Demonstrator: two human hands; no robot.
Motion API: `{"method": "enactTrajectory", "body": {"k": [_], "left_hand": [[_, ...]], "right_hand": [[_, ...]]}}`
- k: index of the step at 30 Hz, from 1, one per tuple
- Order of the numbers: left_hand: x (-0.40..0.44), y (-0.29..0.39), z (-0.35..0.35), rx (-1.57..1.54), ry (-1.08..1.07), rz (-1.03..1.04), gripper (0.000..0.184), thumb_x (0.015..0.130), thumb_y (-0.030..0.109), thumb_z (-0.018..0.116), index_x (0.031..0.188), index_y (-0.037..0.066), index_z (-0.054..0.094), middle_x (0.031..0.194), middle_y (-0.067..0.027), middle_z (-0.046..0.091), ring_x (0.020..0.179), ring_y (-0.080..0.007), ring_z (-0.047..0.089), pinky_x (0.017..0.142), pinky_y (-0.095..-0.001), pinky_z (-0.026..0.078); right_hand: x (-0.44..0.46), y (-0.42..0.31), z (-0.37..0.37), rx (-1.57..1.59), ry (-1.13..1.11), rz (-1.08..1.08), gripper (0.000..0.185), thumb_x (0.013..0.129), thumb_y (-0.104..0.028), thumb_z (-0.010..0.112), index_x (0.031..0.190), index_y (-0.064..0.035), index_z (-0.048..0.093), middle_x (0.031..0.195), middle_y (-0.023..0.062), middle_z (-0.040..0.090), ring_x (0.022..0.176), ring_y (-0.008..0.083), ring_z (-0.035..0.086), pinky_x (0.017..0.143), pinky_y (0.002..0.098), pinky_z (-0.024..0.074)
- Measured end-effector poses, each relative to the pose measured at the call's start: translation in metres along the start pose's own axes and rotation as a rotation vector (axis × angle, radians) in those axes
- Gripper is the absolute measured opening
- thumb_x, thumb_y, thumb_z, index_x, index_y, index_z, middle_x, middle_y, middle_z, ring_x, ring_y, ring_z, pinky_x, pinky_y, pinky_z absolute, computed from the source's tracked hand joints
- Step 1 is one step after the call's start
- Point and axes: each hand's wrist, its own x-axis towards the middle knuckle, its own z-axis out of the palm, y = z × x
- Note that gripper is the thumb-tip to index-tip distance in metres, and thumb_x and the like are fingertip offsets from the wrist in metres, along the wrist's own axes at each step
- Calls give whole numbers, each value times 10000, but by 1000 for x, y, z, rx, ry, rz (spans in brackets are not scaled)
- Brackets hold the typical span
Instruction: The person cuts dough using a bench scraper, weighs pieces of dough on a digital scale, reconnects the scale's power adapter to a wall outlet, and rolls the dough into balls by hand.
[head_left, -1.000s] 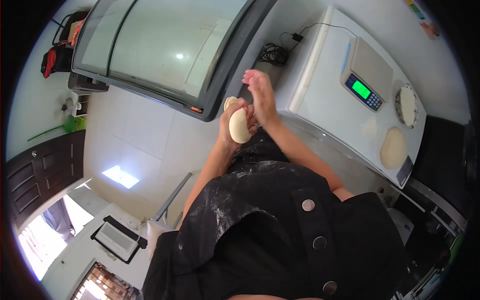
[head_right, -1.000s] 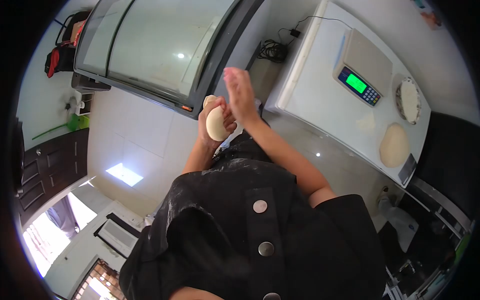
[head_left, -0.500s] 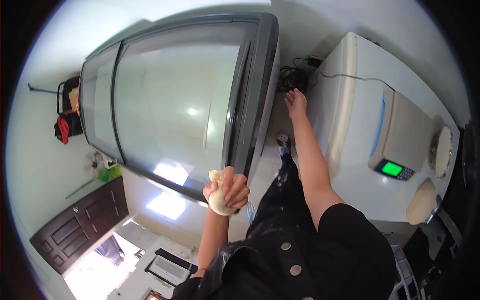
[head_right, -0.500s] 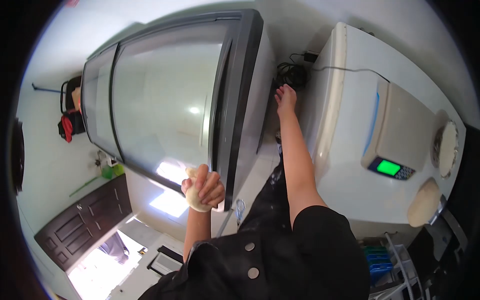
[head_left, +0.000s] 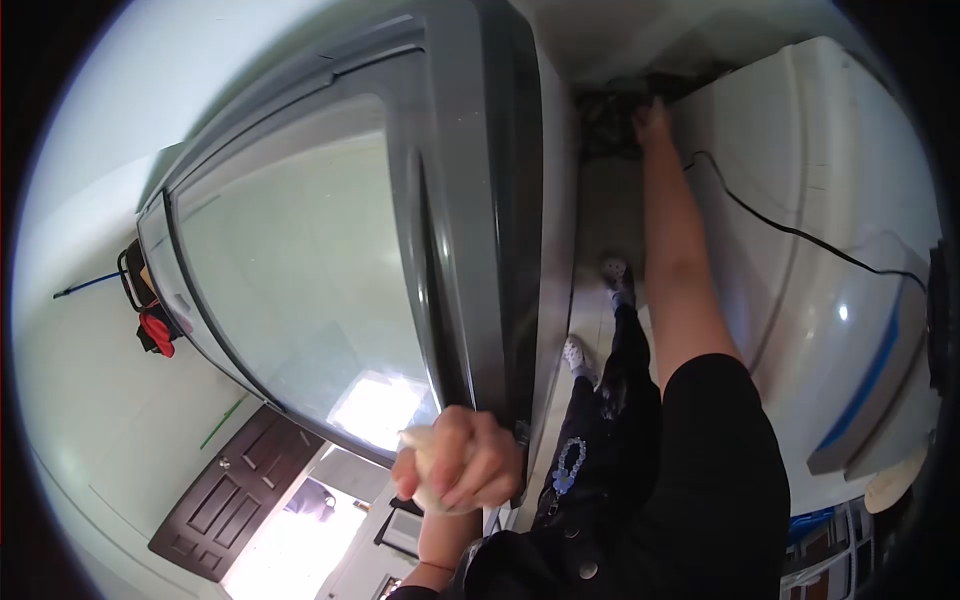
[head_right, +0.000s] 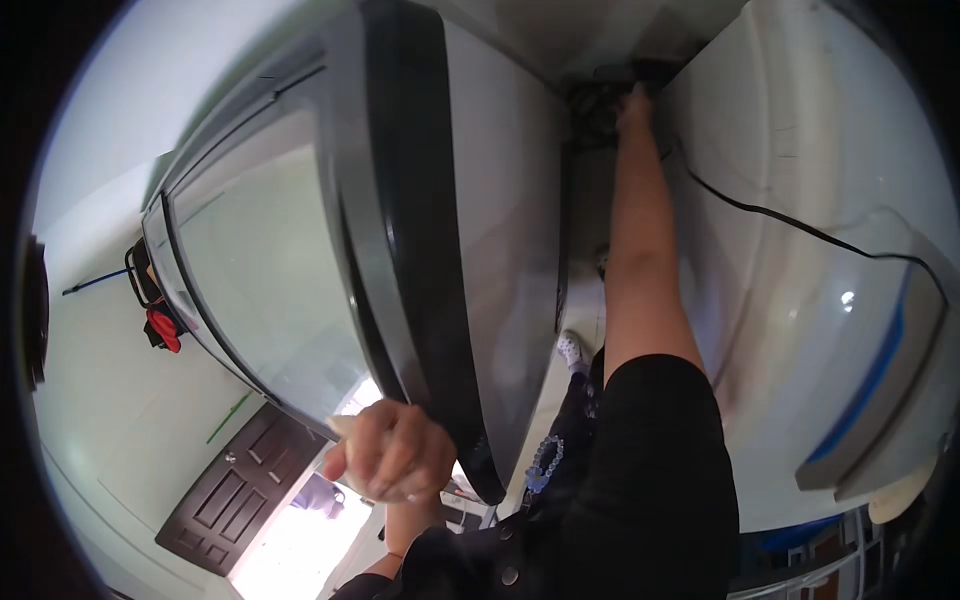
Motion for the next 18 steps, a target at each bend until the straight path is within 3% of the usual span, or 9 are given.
{"method": "enactTrajectory", "body": {"k": [4,7,9,14,18], "left_hand": [[-3,6,-7,-78,-37,24,183,775,255,641,798,87,570,666,-18,529,449,-110,424,409,-177,399],[1,4,-22,-129,-182,34,179,792,254,629,796,88,561,671,-11,511,435,-104,402,393,-182,394],[-5,9,-15,-77,-145,32,241,856,284,579,816,84,450,679,-31,395,445,-105,342,461,-229,377],[5,0,-18,-194,-87,29,259,792,261,631,648,78,517,572,-57,469,386,-170,393,384,-275,366],[20,-4,-39,-196,-226,41,241,799,225,616,640,86,500,541,-41,443,381,-169,385,391,-268,374]], "right_hand": [[0,-12,23,100,53,9,462,893,-370,501,1228,-56,445,1118,137,486,999,248,479,865,411,426],[-3,-19,41,165,77,-26,470,908,-363,467,1265,-62,410,1213,144,454,1092,261,455,902,422,416],[-6,-23,47,205,87,-39,476,919,-358,445,1290,-65,387,1276,149,432,1154,270,439,927,429,409],[57,-20,33,391,-3,-180,418,915,-295,499,1258,-76,406,1235,119,437,1064,239,463,819,379,482],[55,-16,20,576,12,-94,365,911,-254,517,1221,-77,437,1197,103,446,983,221,480,738,345,507]]}}
